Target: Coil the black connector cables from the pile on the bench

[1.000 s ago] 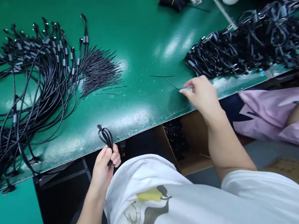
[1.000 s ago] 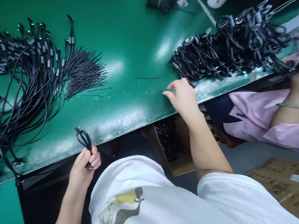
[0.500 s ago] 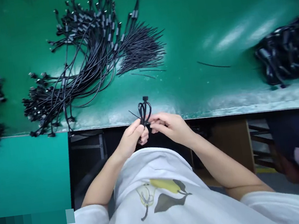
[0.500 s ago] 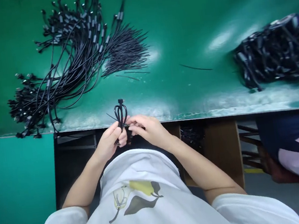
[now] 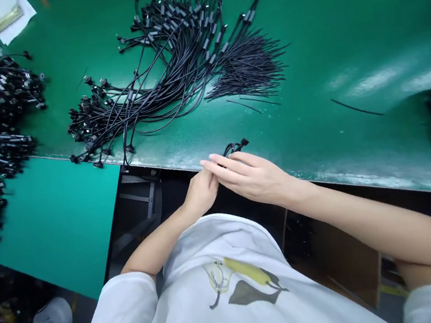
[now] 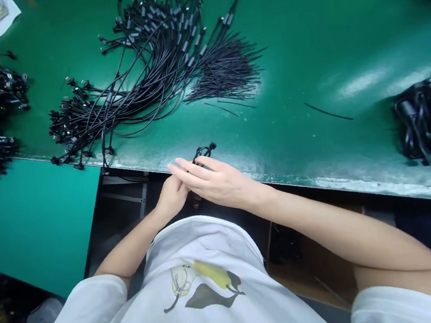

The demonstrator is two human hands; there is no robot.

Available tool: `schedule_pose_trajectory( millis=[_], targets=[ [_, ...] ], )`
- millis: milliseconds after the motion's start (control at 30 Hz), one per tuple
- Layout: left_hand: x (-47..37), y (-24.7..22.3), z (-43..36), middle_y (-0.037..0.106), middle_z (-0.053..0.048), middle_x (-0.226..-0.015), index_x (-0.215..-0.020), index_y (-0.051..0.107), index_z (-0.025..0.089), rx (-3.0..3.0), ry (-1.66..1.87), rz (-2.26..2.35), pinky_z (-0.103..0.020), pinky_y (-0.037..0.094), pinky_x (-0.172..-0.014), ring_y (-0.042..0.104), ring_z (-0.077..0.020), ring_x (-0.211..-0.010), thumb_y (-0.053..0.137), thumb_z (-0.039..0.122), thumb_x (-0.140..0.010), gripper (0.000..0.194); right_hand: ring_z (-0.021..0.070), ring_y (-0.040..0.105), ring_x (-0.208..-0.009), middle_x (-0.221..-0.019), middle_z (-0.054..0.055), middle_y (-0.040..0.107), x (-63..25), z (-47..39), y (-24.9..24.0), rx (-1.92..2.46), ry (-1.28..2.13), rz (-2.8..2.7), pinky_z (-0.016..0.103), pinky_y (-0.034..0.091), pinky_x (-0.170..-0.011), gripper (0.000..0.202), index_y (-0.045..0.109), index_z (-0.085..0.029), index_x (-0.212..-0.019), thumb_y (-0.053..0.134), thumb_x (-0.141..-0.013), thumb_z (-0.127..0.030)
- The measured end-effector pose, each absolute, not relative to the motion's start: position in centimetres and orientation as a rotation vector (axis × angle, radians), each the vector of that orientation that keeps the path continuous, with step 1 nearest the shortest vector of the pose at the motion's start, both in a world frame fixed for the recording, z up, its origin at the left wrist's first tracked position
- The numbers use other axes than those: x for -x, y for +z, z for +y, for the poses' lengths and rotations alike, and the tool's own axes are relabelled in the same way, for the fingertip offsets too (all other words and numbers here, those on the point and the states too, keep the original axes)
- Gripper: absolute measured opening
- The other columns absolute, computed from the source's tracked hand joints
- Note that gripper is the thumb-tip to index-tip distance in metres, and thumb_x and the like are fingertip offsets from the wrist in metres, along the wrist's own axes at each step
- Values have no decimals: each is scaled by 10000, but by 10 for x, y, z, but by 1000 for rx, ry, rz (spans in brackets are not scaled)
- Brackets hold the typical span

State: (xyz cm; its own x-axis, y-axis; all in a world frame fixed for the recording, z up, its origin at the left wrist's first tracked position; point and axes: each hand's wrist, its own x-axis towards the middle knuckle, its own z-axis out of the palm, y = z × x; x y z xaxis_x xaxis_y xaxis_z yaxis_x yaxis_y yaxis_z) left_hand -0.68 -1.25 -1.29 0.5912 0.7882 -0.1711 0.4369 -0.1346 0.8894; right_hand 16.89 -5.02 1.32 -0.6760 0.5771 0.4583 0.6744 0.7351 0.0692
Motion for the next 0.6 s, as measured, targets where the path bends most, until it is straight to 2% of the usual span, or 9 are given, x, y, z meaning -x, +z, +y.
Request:
schedule_pose_trajectory(
  millis=[67,167,233,333,400,500,600],
  targets=[
    [9,-11,-11,588,-20,-778,-873,567,167,-1698,395,973,-269,405,-689,538,-149,-725,420,235,-933,173,232,600,-1112,-1156,126,685,-168,-46,18,972,-402,-2623,402,495,-889,330,673,-152,-994,351,-971,-86],
    [13,-11,-8,487,26,-662,-818,548,163,-1554,376,914,-248,357,-619,435,-108,-622,444,276,-929,190,202,604,-869,-909,101,689,-165,-42,25,991,-429,-2738,365,487,-784,334,681,-157,-899,361,-973,-101],
    [16,-13,-5,440,43,-625,-797,543,161,-1469,380,887,-242,325,-587,393,-95,-589,476,341,-921,229,187,565,-782,-895,112,672,-164,-41,29,974,-419,-2755,348,457,-715,314,687,-131,-917,378,-960,-86],
    [19,-19,0,401,56,-590,-761,534,158,-1354,379,849,-237,289,-559,363,-81,-554,523,433,-894,305,187,522,-763,-900,140,648,-162,-39,34,962,-442,-2778,351,408,-685,292,687,-69,-961,397,-937,-46],
    [19,-22,1,385,65,-571,-748,527,159,-1289,356,822,-233,274,-546,351,-73,-531,534,455,-880,325,185,493,-745,-836,125,617,-161,-38,37,922,-535,-2849,351,379,-676,268,687,-58,-915,420,-921,-35],
    [16,-24,0,393,70,-555,-710,495,164,-1237,334,833,-225,268,-534,349,-64,-517,538,370,-866,261,177,444,-698,-738,85,544,-158,-37,37,827,-699,-2974,346,329,-644,267,674,-96,-785,439,-896,-35],
    [8,-22,-5,421,71,-558,-784,534,159,-1167,333,908,-218,275,-527,365,-68,-515,493,202,-834,78,175,410,-644,-683,75,492,-153,-38,33,799,-782,-3046,346,278,-607,313,636,-120,-677,405,-848,2]
  ],
)
